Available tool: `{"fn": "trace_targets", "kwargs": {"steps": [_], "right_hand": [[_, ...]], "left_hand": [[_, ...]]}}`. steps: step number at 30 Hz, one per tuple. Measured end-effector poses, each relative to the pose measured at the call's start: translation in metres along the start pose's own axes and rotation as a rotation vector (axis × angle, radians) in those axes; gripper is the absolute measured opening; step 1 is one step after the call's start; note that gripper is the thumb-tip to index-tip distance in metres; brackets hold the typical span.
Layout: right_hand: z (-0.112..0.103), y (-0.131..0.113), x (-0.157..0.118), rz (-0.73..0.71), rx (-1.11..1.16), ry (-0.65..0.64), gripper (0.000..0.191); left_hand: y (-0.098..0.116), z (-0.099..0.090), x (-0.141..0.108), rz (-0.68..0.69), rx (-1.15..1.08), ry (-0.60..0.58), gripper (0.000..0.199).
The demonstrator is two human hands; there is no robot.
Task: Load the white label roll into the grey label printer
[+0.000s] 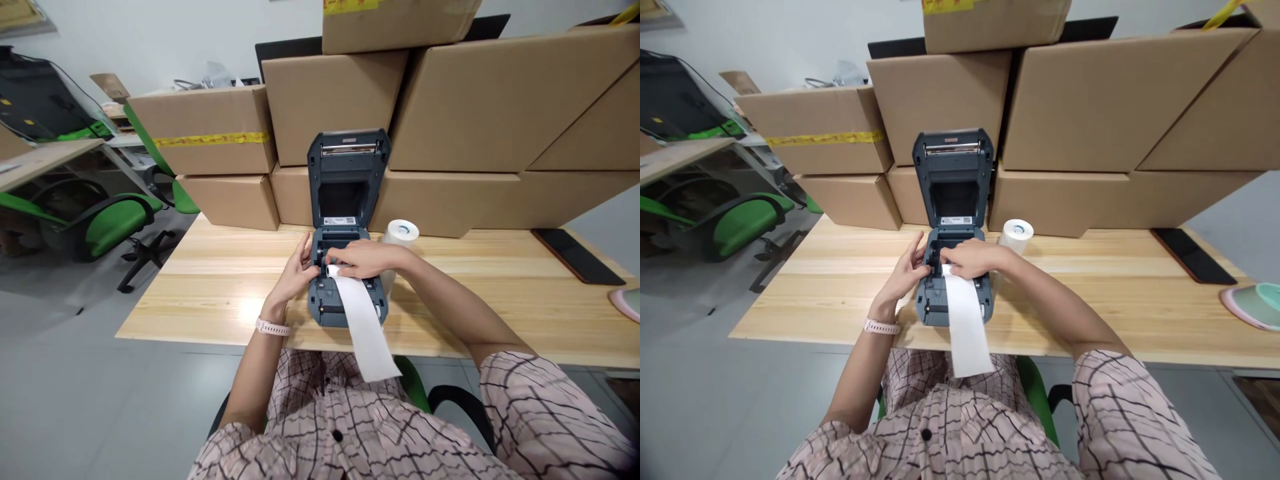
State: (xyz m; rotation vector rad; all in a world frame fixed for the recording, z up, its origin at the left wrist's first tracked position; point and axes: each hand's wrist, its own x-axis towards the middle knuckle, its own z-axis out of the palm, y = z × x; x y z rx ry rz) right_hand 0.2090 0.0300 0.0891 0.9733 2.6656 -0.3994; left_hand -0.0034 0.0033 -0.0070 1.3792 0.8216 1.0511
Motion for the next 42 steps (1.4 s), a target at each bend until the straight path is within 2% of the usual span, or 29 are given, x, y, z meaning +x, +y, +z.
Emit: {"fn": "trace_targets", "kwargs": {"steps": [4,7,10,12,14,16,18,20,23,26,29,32,34,38,42], "right_hand": [[-0.002,0.015,-0.003,-0.122,0.211,-0.012,0.05],[-0.003,0.026,-0.016,-0.305,0.488,0.026,0.056],[0.007,0.042,-0.048,-0.453,0.73,0.151,0.059],[0.024,0.058,-0.079,-0.489,0.869,0.276,0.051],[0.046,0.078,-0.112,-0.444,0.968,0.379,0.036],[0.07,0.097,-0.138,-0.25,1.027,0.467,0.028],[0.093,0.11,-0.151,-0.006,1.081,0.518,0.031],[0.11,0.116,-0.15,0.185,1.153,0.549,0.04],[0.126,0.117,-0.132,0.321,1.235,0.601,0.049],[0.131,0.119,-0.12,0.321,1.229,0.59,0.052],[0.13,0.129,-0.126,0.273,1.198,0.534,0.064],[0.126,0.138,-0.135,0.275,1.234,0.576,0.074],[0.118,0.143,-0.131,0.269,1.241,0.606,0.078],[0.095,0.149,-0.097,0.268,1.155,0.556,0.092],[0.077,0.153,-0.069,0.318,1.153,0.511,0.089]], "left_hand": [[-0.003,-0.003,-0.001,0.024,0.015,0.002,0.106],[-0.006,-0.003,-0.001,0.046,0.017,0.003,0.103],[-0.007,-0.002,-0.002,0.057,0.005,0.023,0.097],[-0.004,0.001,-0.003,0.057,0.002,0.038,0.093],[-0.001,0.004,-0.004,0.056,0.01,0.05,0.09],[0.002,0.006,-0.005,0.05,0.022,0.058,0.089],[0.004,0.007,-0.005,0.04,0.032,0.061,0.089],[0.005,0.006,-0.005,0.036,0.038,0.057,0.09],[0.005,0.006,-0.005,0.034,0.047,0.059,0.09],[0.006,0.006,-0.005,0.024,0.05,0.071,0.089],[0.007,0.007,-0.006,0.019,0.061,0.08,0.087],[0.009,0.007,-0.007,0.028,0.067,0.068,0.086],[0.01,0.007,-0.007,0.04,0.064,0.053,0.088],[0.011,0.008,-0.006,0.034,0.054,0.035,0.089],[0.01,0.01,-0.007,0.031,0.024,0.054,0.092]]}}
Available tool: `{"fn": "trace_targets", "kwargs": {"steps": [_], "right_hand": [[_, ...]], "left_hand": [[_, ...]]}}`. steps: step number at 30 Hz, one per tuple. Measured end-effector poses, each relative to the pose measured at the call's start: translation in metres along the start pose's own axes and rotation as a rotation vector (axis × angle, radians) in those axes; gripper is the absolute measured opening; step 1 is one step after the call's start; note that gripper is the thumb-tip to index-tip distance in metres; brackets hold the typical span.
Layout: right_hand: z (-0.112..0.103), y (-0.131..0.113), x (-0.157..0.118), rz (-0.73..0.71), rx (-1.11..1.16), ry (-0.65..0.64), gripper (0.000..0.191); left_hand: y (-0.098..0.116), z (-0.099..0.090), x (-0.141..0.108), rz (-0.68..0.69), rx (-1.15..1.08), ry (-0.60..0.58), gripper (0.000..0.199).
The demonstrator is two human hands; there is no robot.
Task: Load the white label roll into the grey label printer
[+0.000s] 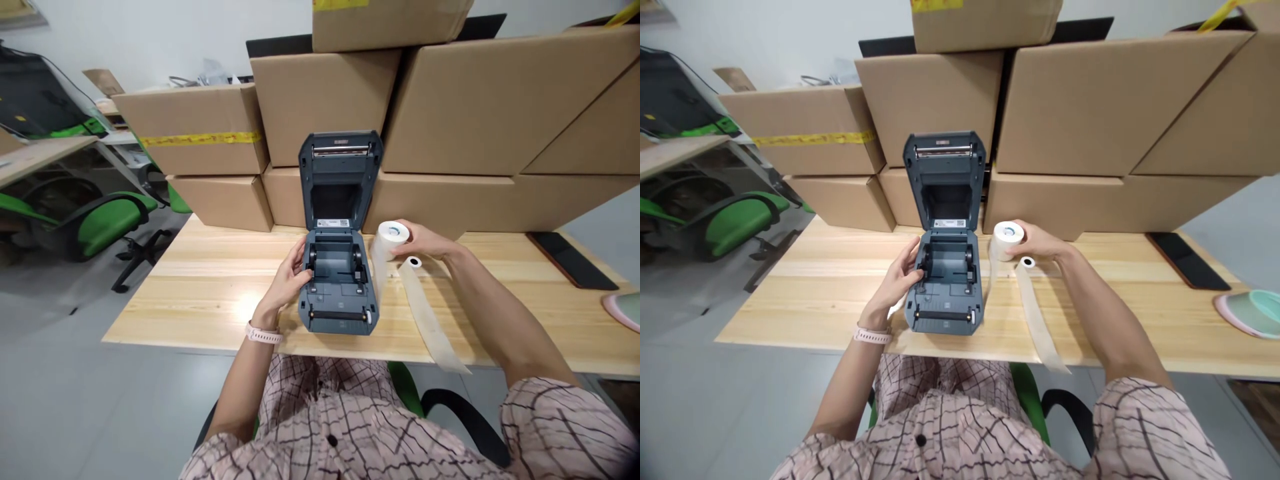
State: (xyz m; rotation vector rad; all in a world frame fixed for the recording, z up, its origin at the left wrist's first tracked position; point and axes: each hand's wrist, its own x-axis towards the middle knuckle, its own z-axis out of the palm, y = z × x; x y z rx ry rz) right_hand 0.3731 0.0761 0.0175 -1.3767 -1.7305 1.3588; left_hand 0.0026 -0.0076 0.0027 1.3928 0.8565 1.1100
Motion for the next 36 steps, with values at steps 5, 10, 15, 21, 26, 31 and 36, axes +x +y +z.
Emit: {"fn": "trace_targets", "kwargs": {"steps": [5,10,15,21,26,31,36], "right_hand": [[0.005,-0.029,-0.008,-0.162,0.14,0.027,0.084],[0.043,-0.098,-0.019,-0.367,-0.095,-0.111,0.08],[0.097,-0.144,-0.009,-0.404,-0.789,-0.299,0.061],[0.121,-0.142,0.006,-0.292,-1.035,-0.403,0.068],[0.128,-0.131,0.02,-0.199,-1.06,-0.462,0.071],[0.124,-0.12,-0.001,-0.421,-0.977,-0.371,0.063],[0.126,-0.11,-0.068,-0.598,-0.846,-0.369,0.049]], "left_hand": [[-0.002,0.0,-0.001,-0.015,-0.009,-0.005,0.09],[-0.004,-0.002,0.0,0.003,0.012,-0.031,0.091],[-0.005,-0.003,-0.002,-0.014,0.073,-0.055,0.093],[-0.003,-0.002,-0.005,-0.043,0.053,-0.066,0.093],[-0.002,-0.002,-0.005,-0.068,0.034,-0.05,0.094],[-0.008,-0.002,-0.003,-0.039,0.012,-0.057,0.096],[-0.011,-0.001,-0.004,-0.008,0.012,-0.058,0.093]]}}
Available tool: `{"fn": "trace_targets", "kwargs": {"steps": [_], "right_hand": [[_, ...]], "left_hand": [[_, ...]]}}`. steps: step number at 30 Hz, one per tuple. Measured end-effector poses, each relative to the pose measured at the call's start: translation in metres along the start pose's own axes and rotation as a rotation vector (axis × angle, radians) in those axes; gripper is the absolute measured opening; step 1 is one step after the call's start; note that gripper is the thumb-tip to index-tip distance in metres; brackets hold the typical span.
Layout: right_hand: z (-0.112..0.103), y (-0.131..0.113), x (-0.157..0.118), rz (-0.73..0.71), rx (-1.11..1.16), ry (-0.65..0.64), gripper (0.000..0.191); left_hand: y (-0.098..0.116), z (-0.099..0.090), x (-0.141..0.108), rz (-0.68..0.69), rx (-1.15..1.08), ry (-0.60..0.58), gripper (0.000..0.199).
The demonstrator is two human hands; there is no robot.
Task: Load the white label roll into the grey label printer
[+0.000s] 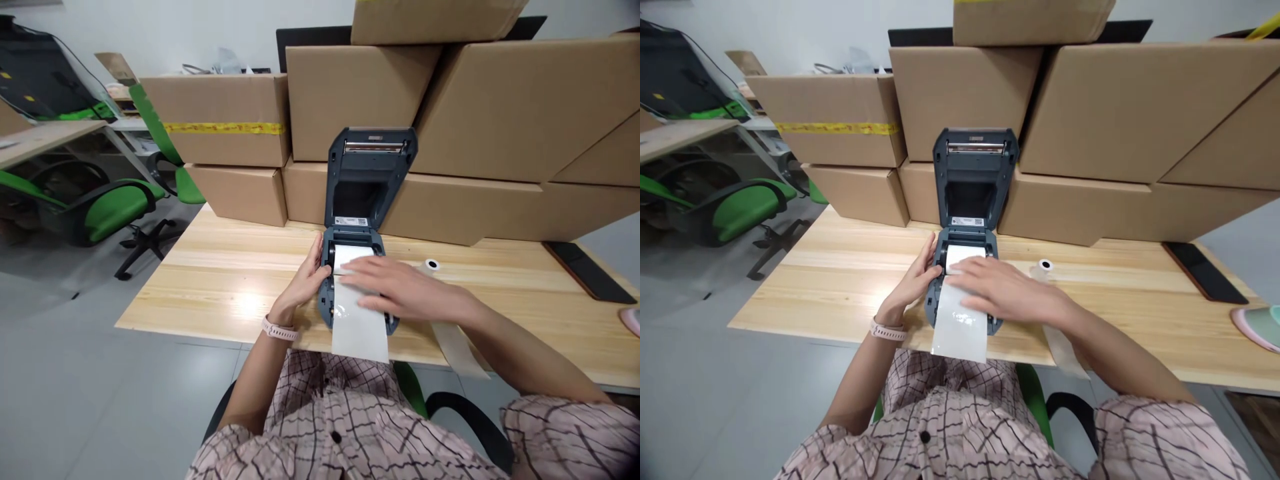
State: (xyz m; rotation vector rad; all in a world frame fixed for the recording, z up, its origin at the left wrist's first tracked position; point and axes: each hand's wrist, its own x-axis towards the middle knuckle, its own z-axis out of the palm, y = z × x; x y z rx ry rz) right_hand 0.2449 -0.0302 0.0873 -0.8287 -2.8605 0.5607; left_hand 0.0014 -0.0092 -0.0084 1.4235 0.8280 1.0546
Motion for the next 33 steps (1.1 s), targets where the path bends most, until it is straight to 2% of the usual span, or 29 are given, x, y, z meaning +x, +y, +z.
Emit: {"fn": "trace_targets", "kwargs": {"steps": [3,6,11,15,21,27,33], "right_hand": [[0.012,-0.017,-0.025,0.037,0.053,-0.093,0.053],[0.019,-0.02,-0.036,0.096,0.085,-0.105,0.057],[0.016,-0.015,-0.034,0.116,0.106,-0.085,0.051],[0.014,-0.02,-0.022,0.113,0.085,-0.05,0.064],[0.028,-0.024,-0.012,0.096,-0.045,-0.032,0.074],[0.038,-0.023,-0.018,0.079,-0.122,-0.046,0.082],[0.05,-0.044,-0.039,0.005,-0.158,0.007,0.096]], "left_hand": [[0.0,0.0,-0.001,0.008,0.022,0.008,0.091],[0.001,0.0,-0.001,0.023,0.028,0.008,0.089],[0.002,0.001,0.0,0.025,0.02,0.006,0.087],[0.003,0.001,0.0,0.026,0.027,0.006,0.088],[0.006,0.003,-0.001,0.031,0.046,0.015,0.087],[0.007,0.003,-0.002,0.026,0.055,0.022,0.086],[0.005,0.003,-0.001,0.031,0.049,0.025,0.087]]}}
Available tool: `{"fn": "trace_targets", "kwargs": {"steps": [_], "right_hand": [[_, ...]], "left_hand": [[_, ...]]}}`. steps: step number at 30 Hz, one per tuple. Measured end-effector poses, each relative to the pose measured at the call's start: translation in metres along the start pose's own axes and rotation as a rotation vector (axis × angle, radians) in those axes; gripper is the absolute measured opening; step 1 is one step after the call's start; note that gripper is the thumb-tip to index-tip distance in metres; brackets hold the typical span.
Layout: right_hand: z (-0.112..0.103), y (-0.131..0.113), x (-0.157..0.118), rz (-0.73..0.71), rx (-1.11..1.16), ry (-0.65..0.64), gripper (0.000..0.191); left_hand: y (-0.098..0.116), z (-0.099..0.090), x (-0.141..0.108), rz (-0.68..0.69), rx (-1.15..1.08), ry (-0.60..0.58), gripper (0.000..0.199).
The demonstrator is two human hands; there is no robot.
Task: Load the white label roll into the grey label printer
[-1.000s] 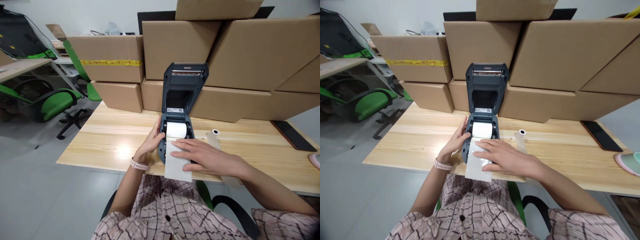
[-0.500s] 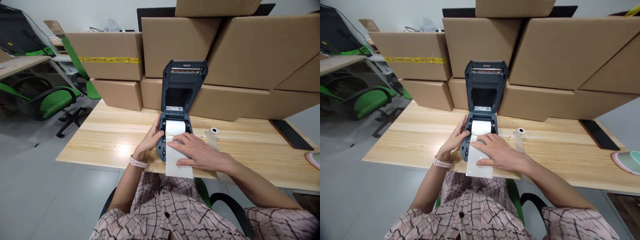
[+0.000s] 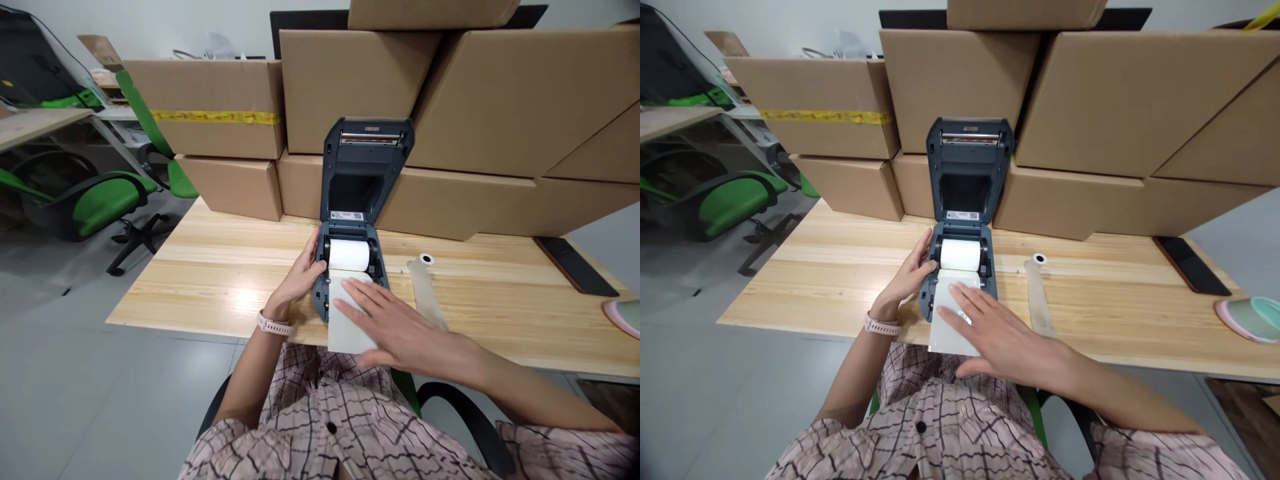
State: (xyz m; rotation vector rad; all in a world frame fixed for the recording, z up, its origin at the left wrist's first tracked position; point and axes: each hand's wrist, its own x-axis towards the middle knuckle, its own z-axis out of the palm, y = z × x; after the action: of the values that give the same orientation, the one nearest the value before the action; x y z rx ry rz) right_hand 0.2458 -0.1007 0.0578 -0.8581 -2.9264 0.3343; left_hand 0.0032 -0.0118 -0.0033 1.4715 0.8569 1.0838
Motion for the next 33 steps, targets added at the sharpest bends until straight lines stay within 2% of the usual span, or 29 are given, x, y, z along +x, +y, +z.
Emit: {"fn": "trace_targets", "kwargs": {"steps": [5,9,20,28,33], "right_hand": [[0.001,-0.014,-0.013,-0.035,0.033,-0.036,0.097],[-0.001,-0.014,-0.012,-0.025,0.055,-0.034,0.098],[0.003,-0.013,-0.007,-0.031,-0.029,0.033,0.081],[0.006,-0.021,-0.002,-0.025,-0.187,0.071,0.089],[0.014,-0.021,0.001,-0.012,-0.19,0.09,0.096]], "left_hand": [[-0.001,-0.001,0.001,-0.002,0.016,0.001,0.087],[-0.001,-0.001,0.001,0.003,0.022,0.005,0.087],[0.002,0.0,0.0,-0.014,0.04,0.018,0.085],[-0.001,-0.002,0.0,0.001,0.034,0.001,0.084],[0.002,0.0,0.001,-0.005,0.007,0.013,0.086]]}}
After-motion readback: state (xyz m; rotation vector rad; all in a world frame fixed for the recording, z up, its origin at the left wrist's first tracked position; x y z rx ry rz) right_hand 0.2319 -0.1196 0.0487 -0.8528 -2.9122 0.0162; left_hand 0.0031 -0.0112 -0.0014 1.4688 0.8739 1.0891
